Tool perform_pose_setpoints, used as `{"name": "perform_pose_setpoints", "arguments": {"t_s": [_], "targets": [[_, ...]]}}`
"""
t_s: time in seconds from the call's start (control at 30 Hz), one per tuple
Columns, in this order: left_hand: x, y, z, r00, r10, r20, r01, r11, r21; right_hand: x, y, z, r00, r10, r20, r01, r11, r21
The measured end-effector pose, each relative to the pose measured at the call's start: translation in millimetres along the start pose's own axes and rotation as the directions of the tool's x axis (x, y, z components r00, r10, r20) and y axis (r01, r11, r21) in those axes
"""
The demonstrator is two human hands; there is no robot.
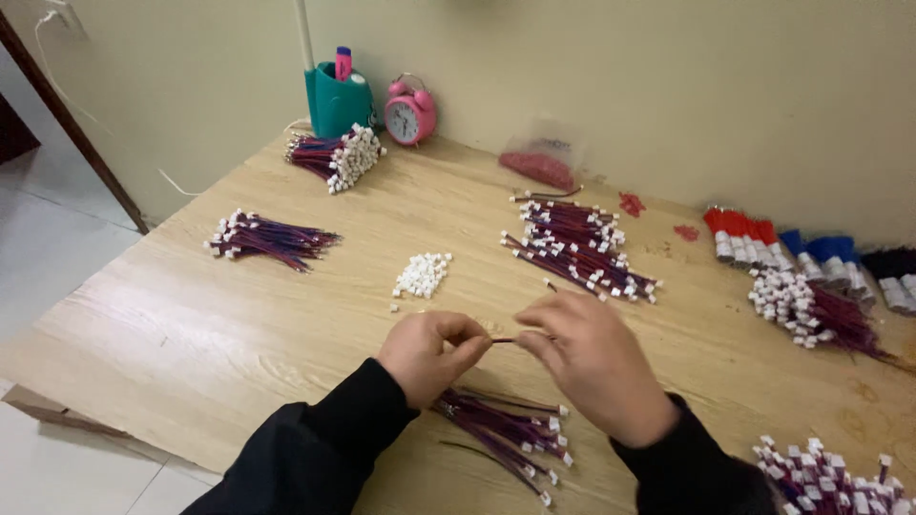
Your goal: Assembling small electronic components by attaching white connectors to the ends of wires.
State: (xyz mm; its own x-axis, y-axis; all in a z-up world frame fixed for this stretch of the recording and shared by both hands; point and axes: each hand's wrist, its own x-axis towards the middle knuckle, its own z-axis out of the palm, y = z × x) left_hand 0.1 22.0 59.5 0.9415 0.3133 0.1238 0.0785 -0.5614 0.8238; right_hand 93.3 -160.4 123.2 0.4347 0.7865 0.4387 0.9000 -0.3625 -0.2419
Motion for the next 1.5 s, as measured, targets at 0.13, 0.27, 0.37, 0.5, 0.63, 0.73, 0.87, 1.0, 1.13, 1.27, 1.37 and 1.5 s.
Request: {"name": "perform_pose_setpoints", "arguments": {"t_s": [0.13, 0.27, 0.37, 0.5, 0.63, 0.73, 0.87, 1.0, 1.13, 1.27, 1.37, 1.5], "targets": [[-0.9, 11.9, -2.4, 0.990, 0.140, -0.031, -0.138, 0.989, 0.061, 11.8, 14.6, 23.6, 0.971, 0.048, 0.236, -0.090, 0.980, 0.175], [9.7, -22.1, 10.8, 0.991, 0.029, -0.128, -0.061, 0.965, -0.254, 15.5, 7.1, 14.3, 0.919, 0.241, 0.313, -0.339, 0.889, 0.308], [20.3, -48.8, 22.7, 0.992, -0.110, -0.062, 0.049, 0.791, -0.609, 18.5, 5.4, 10.3, 0.872, 0.347, 0.345, -0.464, 0.811, 0.357], [15.5, -34.4, 21.6, 0.993, -0.095, -0.069, 0.034, 0.794, -0.607, 20.8, 4.8, 10.3, 0.868, 0.336, 0.366, -0.453, 0.837, 0.307], [15.3, -26.4, 26.2, 0.994, -0.089, -0.070, 0.034, 0.819, -0.572, 15.9, 20.1, 24.3, 0.928, 0.223, 0.299, -0.311, 0.905, 0.291], [14.6, -30.5, 29.7, 0.995, -0.069, -0.068, 0.014, 0.797, -0.603, 15.5, 15.6, 21.4, 0.912, 0.257, 0.321, -0.362, 0.872, 0.330], [8.6, -18.8, 29.1, 0.990, -0.101, -0.094, 0.023, 0.794, -0.608, 16.0, 11.6, 24.4, 0.857, 0.354, 0.376, -0.489, 0.789, 0.372], [-2.3, -4.0, 23.4, 0.917, 0.170, -0.361, -0.263, 0.938, -0.225, 13.2, 18.6, 42.9, 0.807, 0.457, 0.373, -0.589, 0.592, 0.550], [-16.9, 11.5, 4.5, 0.766, 0.510, -0.392, -0.446, 0.860, 0.249, 12.4, 7.5, 35.5, 0.848, 0.412, 0.332, -0.528, 0.614, 0.586], [-12.0, 12.7, -12.5, 0.697, 0.617, -0.366, -0.535, 0.787, 0.306, 8.6, 11.4, 50.1, 0.901, 0.303, 0.311, -0.434, 0.612, 0.661], [8.4, 6.4, -22.7, 0.658, 0.690, -0.301, -0.636, 0.723, 0.268, 14.1, 20.2, 51.9, 0.928, 0.227, 0.295, -0.369, 0.672, 0.642], [64.9, -40.9, -25.6, 0.862, 0.476, -0.172, -0.470, 0.879, 0.075, 17.8, 30.6, 46.5, 0.948, 0.250, 0.198, -0.319, 0.774, 0.547]]}}
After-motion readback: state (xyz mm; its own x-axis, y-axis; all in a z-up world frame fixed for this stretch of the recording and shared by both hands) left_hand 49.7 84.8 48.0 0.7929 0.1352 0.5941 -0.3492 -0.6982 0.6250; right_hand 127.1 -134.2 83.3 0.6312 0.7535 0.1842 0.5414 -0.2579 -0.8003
